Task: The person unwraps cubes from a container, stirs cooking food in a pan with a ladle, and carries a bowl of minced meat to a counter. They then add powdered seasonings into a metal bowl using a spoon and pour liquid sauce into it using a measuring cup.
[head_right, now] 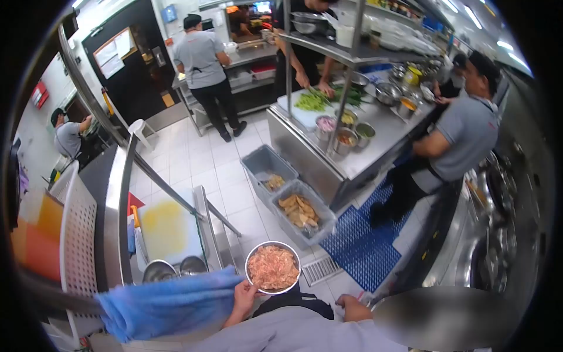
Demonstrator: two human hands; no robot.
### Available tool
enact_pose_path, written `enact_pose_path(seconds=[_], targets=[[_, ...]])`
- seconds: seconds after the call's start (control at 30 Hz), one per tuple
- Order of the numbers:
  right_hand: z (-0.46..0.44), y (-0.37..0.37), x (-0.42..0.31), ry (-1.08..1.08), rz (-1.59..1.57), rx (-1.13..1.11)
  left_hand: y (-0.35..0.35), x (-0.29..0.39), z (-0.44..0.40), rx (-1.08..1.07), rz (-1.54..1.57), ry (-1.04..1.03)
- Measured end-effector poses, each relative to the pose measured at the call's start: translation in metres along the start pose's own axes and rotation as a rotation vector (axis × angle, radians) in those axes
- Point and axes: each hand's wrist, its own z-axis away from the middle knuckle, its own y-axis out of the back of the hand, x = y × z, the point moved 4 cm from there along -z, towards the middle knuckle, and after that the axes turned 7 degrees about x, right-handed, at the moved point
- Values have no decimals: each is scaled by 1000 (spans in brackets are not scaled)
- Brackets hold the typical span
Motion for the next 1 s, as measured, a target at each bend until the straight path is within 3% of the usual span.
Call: enact_pose_path(seconds=[0.07, 0.1, 0.13, 0.23, 0.3, 0.43, 0.5, 0.57, 0.6, 0.7, 0.73, 0.77, 0.83, 1.0], targets=[[-19, 107, -68, 268, 177, 541, -10, 26, -21, 58, 24, -38], [-17, 150, -96, 351, -70, 859, -13, 37, -30, 96, 58, -64], [-13, 191, -129, 322, -245, 921, -15, 46, -41, 134, 94, -90], [-21, 274, -228, 378, -232, 875, -11, 62, -76, 268, 39, -99], [-31, 307, -298, 546, -83, 745, -5, 67, -99, 357, 86, -98], [-84, 341, -408, 717, 191, 529, 10, 74, -150, 487, 174, -128], [-86, 363, -460, 798, 347, 562, 18, 92, -180, 524, 160, -101], [-115, 373, -489, 768, 169, 478, 28, 104, -214, 614, 137, -93], [-193, 369, -498, 785, 88, 407, 31, 112, -235, 610, 177, -89], [-164, 405, -576, 692, 144, 256, 39, 145, -299, 677, 296, -104], [-220, 404, -602, 852, 151, 261, 44, 155, -318, 683, 359, -107], [-246, 407, -629, 750, 6, 119, 53, 160, -333, 725, 381, -102], [-137, 451, -714, 922, 317, 239, 67, 173, -363, 770, 431, -142], [-159, 473, -900, 990, 243, 146, 96, 232, -412, 904, 548, -197]])
